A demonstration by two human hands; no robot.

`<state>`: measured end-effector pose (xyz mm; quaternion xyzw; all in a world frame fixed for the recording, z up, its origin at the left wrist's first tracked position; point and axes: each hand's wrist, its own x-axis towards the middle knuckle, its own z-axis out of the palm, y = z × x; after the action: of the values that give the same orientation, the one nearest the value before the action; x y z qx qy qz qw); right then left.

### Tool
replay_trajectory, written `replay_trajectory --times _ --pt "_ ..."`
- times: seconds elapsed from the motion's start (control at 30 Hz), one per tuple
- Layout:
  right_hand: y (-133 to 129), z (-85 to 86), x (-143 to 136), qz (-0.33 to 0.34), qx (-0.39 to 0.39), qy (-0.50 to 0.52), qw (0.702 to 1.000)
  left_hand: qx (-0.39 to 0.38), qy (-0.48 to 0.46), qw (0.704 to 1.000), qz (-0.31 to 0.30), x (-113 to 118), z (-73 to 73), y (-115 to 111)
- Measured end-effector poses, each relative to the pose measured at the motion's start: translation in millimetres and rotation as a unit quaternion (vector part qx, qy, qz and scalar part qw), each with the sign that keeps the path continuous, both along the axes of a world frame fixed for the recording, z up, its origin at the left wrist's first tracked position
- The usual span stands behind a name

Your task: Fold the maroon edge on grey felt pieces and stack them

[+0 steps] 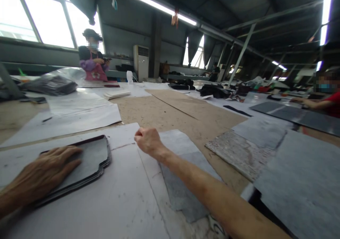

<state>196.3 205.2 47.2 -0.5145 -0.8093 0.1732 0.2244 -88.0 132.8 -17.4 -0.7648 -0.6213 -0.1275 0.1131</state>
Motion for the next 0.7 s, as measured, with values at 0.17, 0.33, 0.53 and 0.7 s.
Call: replay_trajectory --times 0.17,0.33,0.53,0.7 --pt "-77.5 0.4 98.3 -0.041 0.010 -0.054 0.998 0.067 0.070 0.995 0.012 11.8 18.0 -10.7" --pt "-112.9 -20.8 139.0 -0.088 -0.007 -0.071 0.993 0.183 0.086 0.979 0.001 61.2 30.5 -34.3" --pt "-101.8 -34.3 140.6 -0.062 0.001 -0.020 0.998 0.082 -0.073 0.979 -0.170 144.0 19.7 -67.8" --pt "-95.7 -35.2 139.7 -0.028 0.006 -0.021 0.999 -0.035 -0.153 0.962 -0.223 192.7 22.8 -76.5"
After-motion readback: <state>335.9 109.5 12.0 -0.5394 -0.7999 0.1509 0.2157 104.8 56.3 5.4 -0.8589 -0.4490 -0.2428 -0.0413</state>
